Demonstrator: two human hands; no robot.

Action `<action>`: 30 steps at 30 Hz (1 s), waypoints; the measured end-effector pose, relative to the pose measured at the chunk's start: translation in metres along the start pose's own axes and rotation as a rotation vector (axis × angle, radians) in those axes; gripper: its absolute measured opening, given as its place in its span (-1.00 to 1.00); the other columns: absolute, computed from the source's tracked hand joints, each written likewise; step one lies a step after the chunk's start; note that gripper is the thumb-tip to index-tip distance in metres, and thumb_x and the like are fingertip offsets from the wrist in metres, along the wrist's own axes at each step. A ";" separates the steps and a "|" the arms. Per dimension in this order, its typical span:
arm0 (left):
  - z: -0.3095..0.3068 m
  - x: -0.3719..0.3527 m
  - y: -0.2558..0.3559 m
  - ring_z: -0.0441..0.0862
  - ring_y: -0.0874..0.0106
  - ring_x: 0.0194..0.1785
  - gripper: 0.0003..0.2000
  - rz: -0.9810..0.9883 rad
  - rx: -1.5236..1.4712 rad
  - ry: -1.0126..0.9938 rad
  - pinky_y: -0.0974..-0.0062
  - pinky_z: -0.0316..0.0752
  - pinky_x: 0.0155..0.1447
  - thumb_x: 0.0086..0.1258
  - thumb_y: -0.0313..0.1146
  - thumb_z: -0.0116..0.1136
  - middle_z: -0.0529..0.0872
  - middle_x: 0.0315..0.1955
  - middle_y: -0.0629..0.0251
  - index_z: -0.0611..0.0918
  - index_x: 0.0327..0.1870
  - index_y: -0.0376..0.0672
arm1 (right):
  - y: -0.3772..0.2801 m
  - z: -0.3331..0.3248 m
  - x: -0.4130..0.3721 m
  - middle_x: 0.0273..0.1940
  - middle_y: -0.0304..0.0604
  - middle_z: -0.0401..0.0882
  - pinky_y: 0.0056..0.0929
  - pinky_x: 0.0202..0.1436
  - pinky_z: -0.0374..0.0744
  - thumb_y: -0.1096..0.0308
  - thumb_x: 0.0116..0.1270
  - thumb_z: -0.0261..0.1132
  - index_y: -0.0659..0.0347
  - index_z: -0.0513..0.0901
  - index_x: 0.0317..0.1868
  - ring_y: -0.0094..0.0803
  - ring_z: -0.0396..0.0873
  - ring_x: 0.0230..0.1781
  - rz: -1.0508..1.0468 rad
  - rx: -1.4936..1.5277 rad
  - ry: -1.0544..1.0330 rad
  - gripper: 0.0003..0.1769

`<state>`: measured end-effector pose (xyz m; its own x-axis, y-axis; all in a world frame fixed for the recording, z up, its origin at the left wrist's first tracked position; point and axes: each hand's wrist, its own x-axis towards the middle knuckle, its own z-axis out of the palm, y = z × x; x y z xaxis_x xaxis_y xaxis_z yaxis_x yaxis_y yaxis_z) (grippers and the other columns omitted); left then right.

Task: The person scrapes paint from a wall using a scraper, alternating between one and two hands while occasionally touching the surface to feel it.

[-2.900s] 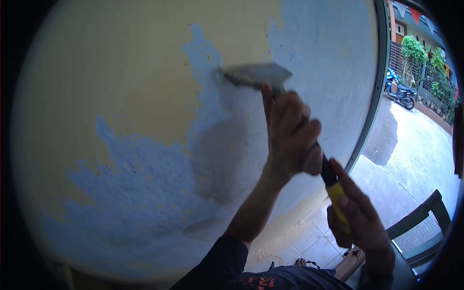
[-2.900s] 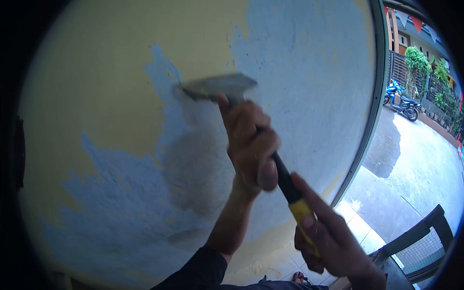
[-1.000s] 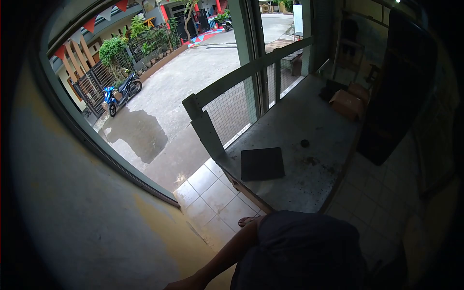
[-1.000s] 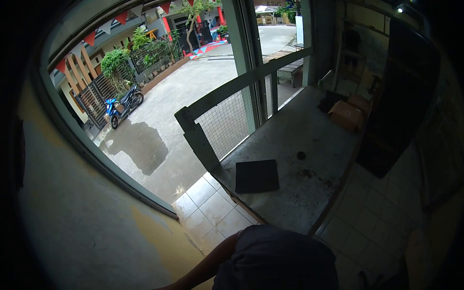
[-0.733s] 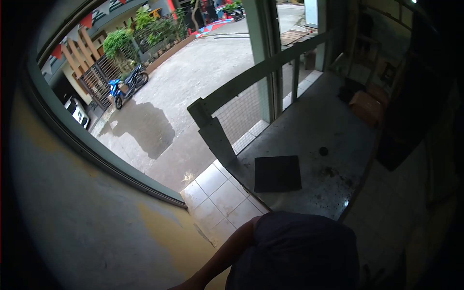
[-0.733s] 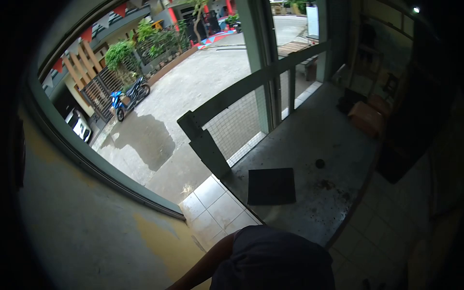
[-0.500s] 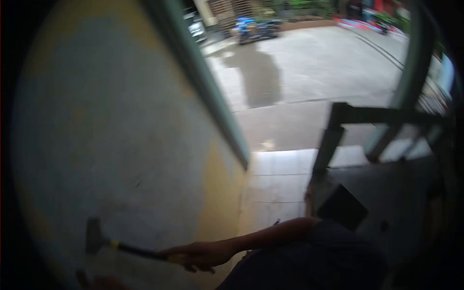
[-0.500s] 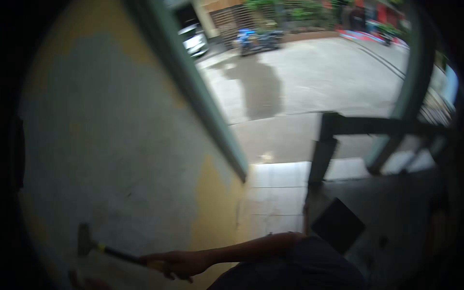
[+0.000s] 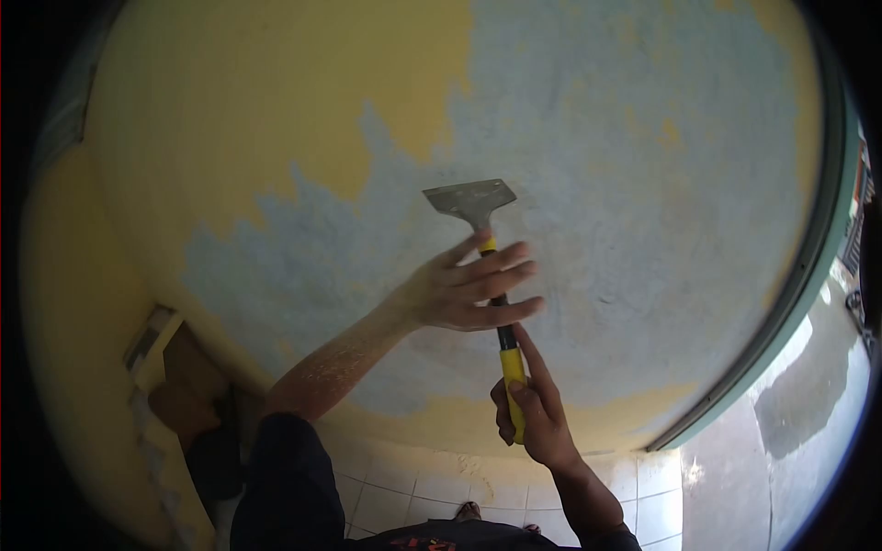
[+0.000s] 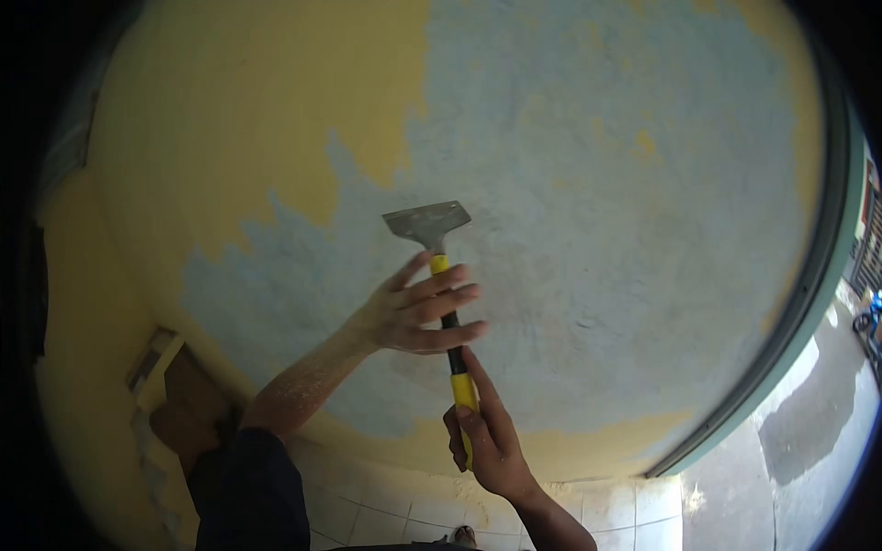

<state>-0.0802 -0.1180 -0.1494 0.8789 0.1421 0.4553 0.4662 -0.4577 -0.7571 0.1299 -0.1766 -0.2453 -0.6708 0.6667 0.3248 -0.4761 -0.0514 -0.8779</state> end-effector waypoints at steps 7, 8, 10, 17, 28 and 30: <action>0.007 -0.007 -0.036 0.49 0.48 -0.31 -0.67 -0.052 -0.154 0.107 0.43 0.48 -0.04 0.07 -0.18 0.39 0.42 -0.55 0.48 0.42 -0.63 -0.02 | -0.004 0.037 0.027 -0.20 -0.09 0.43 -0.66 -0.51 0.46 0.49 0.33 0.01 0.11 -0.22 0.53 -0.61 0.32 -0.54 -0.151 -0.048 0.012 -0.17; 0.010 -0.005 -0.032 0.49 0.48 -0.31 -0.67 -0.052 -0.155 0.127 0.43 0.48 -0.04 0.07 -0.18 0.39 0.42 -0.55 0.48 0.42 -0.63 -0.02 | -0.004 0.033 0.021 0.05 0.12 0.41 -0.51 -0.25 0.56 0.22 0.28 0.21 0.18 -0.24 0.52 -0.48 0.46 -0.30 -0.182 -0.052 -0.037 -0.02; 0.011 0.001 -0.030 0.47 0.48 -0.33 -0.62 -0.042 -0.122 0.256 0.46 0.40 -0.18 0.05 -0.15 0.40 0.42 -0.58 0.50 0.38 -0.69 -0.01 | 0.017 0.022 0.010 0.17 0.19 0.31 -0.40 -0.10 0.54 0.03 0.18 0.29 0.21 -0.21 0.51 -0.38 0.45 -0.13 -0.356 -0.097 0.024 0.09; 0.018 0.022 -0.026 0.46 0.49 -0.36 -0.62 -0.097 -0.133 0.480 0.49 0.40 -0.17 0.10 -0.08 0.38 0.43 -0.59 0.52 0.41 -0.67 -0.01 | 0.031 -0.005 0.059 0.38 0.03 0.16 0.17 0.48 0.06 -0.53 -0.05 0.29 -0.06 0.30 0.29 0.06 0.12 0.41 -1.253 -0.552 0.380 0.02; -0.002 -0.027 -0.030 0.34 0.23 0.33 -0.54 -0.358 -0.192 0.387 -0.06 0.06 0.45 0.09 -0.09 0.41 0.50 0.08 0.28 0.56 0.03 0.08 | -0.038 0.017 0.090 -0.73 -0.40 0.10 -0.53 -0.43 0.32 0.19 0.29 0.03 0.02 0.21 -0.67 -0.55 0.12 -0.65 -1.640 -0.004 0.125 -0.63; 0.007 -0.078 -0.026 0.22 0.07 0.43 -0.48 -0.632 -0.105 0.500 -0.17 -0.09 0.45 0.16 -0.06 0.28 0.45 0.21 0.20 0.54 0.16 0.00 | -0.042 0.020 0.083 -0.73 -0.42 0.13 -0.56 -0.42 0.41 0.25 0.29 0.05 0.01 0.21 -0.68 -0.57 0.18 -0.67 -1.683 0.060 0.214 -0.63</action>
<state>-0.1598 -0.1112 -0.1684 0.2927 0.0037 0.9562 0.8255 -0.5056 -0.2507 0.0829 -0.1340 -0.1749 0.6432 0.0892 0.7605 -0.5511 0.7435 0.3788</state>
